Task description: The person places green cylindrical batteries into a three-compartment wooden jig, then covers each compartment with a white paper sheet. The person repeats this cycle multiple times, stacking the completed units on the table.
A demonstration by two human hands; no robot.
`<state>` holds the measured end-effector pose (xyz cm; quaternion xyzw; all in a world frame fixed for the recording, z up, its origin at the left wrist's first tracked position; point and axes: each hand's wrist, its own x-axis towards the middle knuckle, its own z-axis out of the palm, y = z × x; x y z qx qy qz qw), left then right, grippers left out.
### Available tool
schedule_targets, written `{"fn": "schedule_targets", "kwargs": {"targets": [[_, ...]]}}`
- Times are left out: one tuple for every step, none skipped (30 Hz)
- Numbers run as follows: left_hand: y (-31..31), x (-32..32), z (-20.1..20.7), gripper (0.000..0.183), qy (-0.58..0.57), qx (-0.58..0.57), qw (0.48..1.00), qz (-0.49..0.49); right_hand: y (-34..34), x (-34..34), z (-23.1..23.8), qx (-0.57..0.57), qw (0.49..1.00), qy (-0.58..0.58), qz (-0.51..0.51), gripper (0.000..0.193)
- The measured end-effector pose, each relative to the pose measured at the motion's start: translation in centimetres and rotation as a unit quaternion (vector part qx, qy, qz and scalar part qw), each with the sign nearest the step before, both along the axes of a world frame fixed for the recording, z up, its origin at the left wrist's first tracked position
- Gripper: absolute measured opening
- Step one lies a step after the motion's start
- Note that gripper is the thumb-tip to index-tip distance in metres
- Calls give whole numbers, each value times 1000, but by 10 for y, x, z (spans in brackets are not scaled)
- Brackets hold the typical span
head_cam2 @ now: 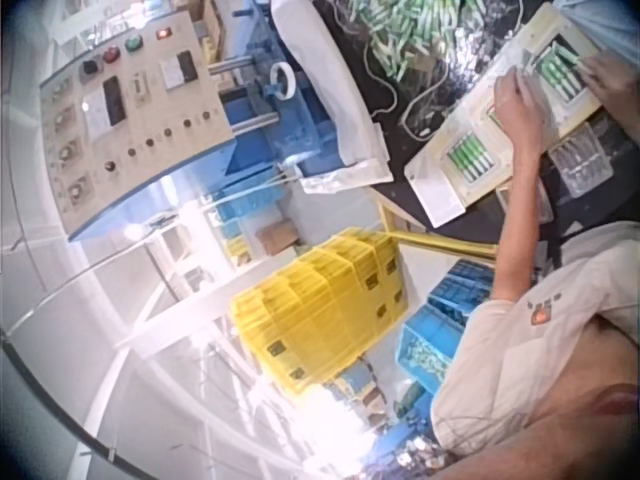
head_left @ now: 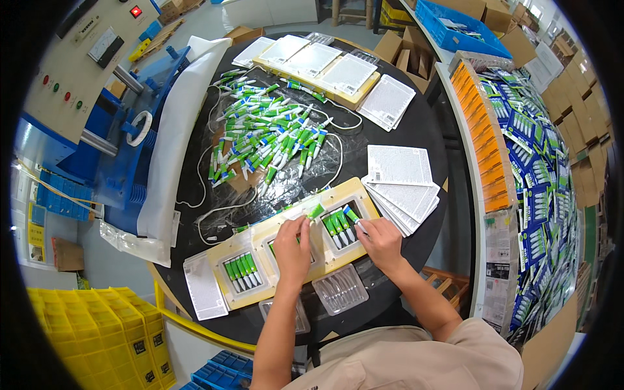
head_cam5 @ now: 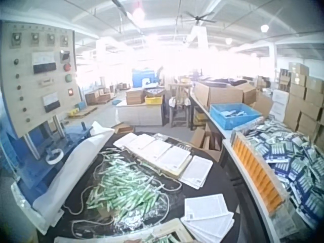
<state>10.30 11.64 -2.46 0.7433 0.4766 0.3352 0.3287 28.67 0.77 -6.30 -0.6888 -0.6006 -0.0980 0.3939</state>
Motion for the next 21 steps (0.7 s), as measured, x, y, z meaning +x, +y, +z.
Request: {"fn": "schedule_targets", "kwargs": {"targets": [[-5, 0, 1, 19, 0, -8, 1000, 1, 1, -2, -1, 4, 1000, 6, 0, 21], [-10, 1, 2, 18, -7, -1, 1000, 4, 0, -2, 0, 12, 1000, 9, -9, 21], [-13, 1, 2, 18, -15, 0, 1000, 8, -1, -2, 0, 23, 1000, 15, -14, 22], [-16, 1, 1, 17, -23, 2, 1000, 13, -2, -1, 1, 18, 999, 26, -19, 23], [-18, 2, 0, 17, -43, -16, 999, 22, -3, 1, 2, 33, 999, 7, -7, 23], [-20, 3, -2, 18, -58, -40, 997, 34, -5, 4, 4, 31, 1000, -7, 4, 24], [-22, 5, -3, 19, -73, -64, 994, 46, -6, 8, 5, 29, 999, -16, 12, 24], [-24, 8, -5, 21, -90, -99, 989, 60, -8, 11, 6, 25, 999, -29, 27, 25], [-27, 13, -6, 19, -97, -84, 990, 53, -8, 14, 7, 21, 998, -38, 40, 26], [-29, 18, -7, 18, -107, -82, 990, 49, -8, 16, 7, 18, 997, -46, 52, 27], [-31, 23, -8, 17, -119, -87, 988, 46, -8, 17, 6, 10, 997, -49, 63, 28], [-33, 28, -8, 17, -111, -52, 992, 40, -7, 18, 6, 2, 996, -52, 74, 28], [-34, 33, -8, 17, -106, -25, 993, 35, -6, 17, 5, -4, 996, -49, 79, 29], [-34, 37, -8, 18, -101, 1, 994, 29, -5, 16, 5, -22, 995, -44, 84, 30], [-34, 39, -7, 17, -100, 27, 994, 25, -4, 15, 4, -37, 995, -32, 81, 30], [-34, 41, -6, 17, -74, 58, 995, 18, -4, 14, 5, -57, 995, -24, 84, 31], [-34, 41, -5, 17, -56, 88, 995, 9, -4, 14, 6, -67, 995, -9, 77, 29], [-34, 41, -4, 18, -38, 115, 993, 5, -5, 13, 9, -60, 996, 15, 67, 28], [-35, 42, -4, 19, -35, 136, 990, -12, -7, 13, 12, -56, 996, 37, 62, 28], [-38, 42, -3, 20, -31, 154, 987, -25, -9, 14, 15, -50, 995, 66, 56, 27], [-40, 43, -3, 21, -28, 172, 984, -38, -12, 14, 18, -46, 995, 72, 53, 27]]}}
